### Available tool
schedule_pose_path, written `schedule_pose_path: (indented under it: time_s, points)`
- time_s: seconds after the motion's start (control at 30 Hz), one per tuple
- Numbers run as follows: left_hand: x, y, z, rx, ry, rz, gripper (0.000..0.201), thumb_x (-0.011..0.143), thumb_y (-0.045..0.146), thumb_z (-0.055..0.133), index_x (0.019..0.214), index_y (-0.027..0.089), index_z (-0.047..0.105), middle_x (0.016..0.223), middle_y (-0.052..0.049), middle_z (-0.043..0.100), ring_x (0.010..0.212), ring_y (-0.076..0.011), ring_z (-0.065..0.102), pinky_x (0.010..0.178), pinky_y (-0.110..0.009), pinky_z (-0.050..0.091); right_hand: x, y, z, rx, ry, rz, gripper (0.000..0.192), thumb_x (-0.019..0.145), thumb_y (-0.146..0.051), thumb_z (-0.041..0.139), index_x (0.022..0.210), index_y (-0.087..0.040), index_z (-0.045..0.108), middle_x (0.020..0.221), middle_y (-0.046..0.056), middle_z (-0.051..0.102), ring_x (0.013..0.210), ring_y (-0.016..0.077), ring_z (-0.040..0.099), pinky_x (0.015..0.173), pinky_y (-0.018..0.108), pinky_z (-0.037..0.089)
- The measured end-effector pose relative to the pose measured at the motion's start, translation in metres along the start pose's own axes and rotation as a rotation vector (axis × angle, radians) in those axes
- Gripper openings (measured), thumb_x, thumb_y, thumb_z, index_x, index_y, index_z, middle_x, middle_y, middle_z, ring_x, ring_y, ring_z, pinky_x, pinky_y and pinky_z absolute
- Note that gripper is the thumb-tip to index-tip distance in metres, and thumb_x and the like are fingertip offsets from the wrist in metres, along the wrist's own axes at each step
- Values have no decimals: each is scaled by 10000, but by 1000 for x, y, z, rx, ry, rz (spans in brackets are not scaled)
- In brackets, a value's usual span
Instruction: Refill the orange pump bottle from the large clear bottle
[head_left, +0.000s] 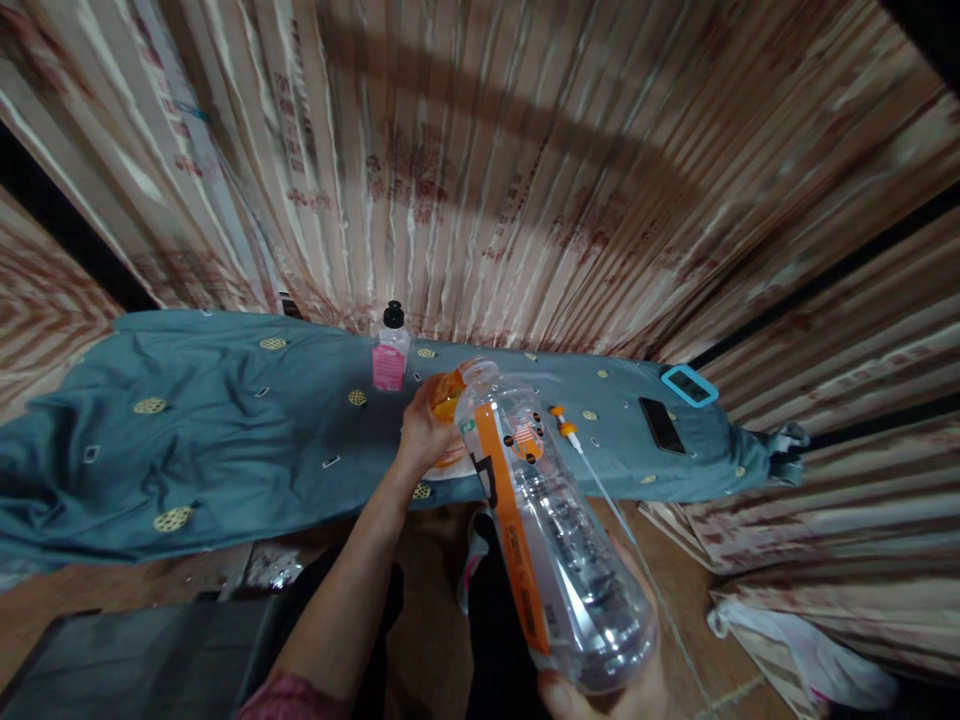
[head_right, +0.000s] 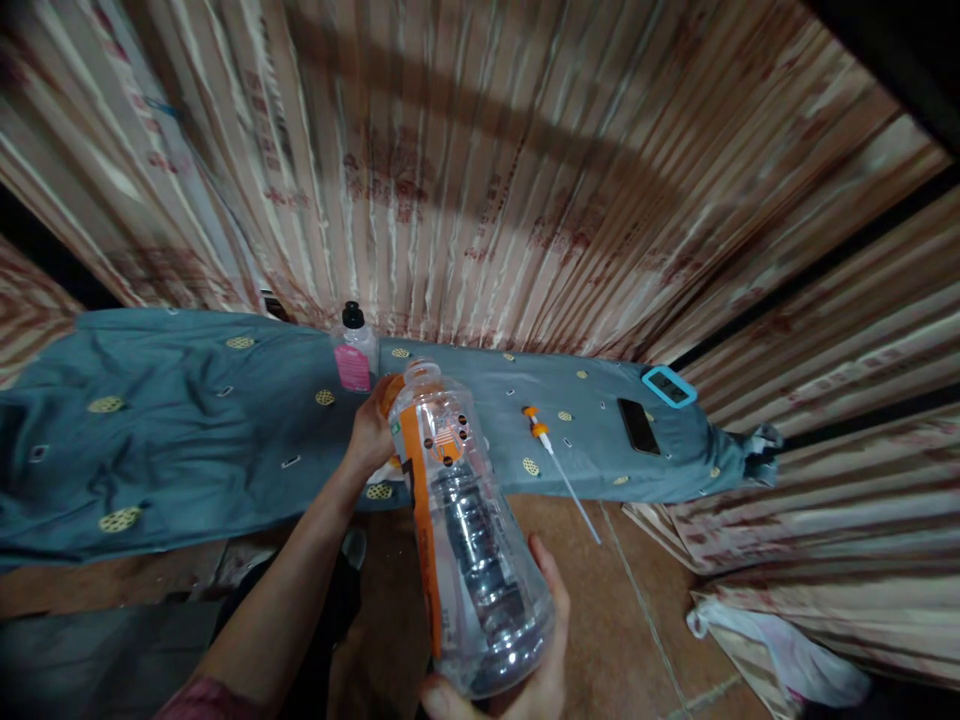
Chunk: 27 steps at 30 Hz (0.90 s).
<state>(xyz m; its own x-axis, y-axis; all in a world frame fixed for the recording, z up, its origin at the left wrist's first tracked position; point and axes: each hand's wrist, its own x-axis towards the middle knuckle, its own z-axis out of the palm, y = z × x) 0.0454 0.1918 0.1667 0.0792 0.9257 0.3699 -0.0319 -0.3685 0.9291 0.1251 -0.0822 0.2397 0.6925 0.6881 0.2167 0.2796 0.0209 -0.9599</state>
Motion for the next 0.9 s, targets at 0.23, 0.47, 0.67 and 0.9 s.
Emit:
schedule_pose_path:
  time_s: [0.23, 0.47, 0.67, 0.9]
  points:
    - [0, 3, 1, -18, 24, -4, 507, 705, 441, 824, 1103, 190, 634, 1037, -85, 787, 963, -261, 764, 912, -388, 611, 2, -20, 9, -56, -15, -50, 928, 814, -739, 736, 1528, -208, 473, 1225, 143, 791, 945, 288, 822, 741, 344, 651]
    - [-1, 5, 1, -46, 40, -4, 515, 683, 456, 838, 1070, 196, 620, 1003, -77, 781, 948, -262, 772, 901, -386, 624, 4, -16, 5, -85, -5, -75, 944, 771, -761, 763, 1504, -216, 525, 1283, 156, 771, 1043, 338, 805, 805, 408, 666]
    - [0, 3, 2, -67, 45, -12, 542, 682, 481, 845, 1081, 186, 626, 1022, -88, 788, 954, -264, 781, 905, -388, 637, 6, -5, -2, -116, -17, -125, 939, 772, -742, 773, 1530, -247, 522, 1339, 143, 754, 1072, 337, 801, 806, 405, 681]
    - [0, 0, 3, -61, 16, 26, 548, 690, 471, 855, 1101, 177, 643, 1043, -90, 798, 944, -255, 787, 872, -372, 651, 25, 15, -30, -163, -318, -399, 982, 836, -469, 832, 1647, -210, 343, 1390, 181, 722, 1058, 327, 809, 754, 363, 701]
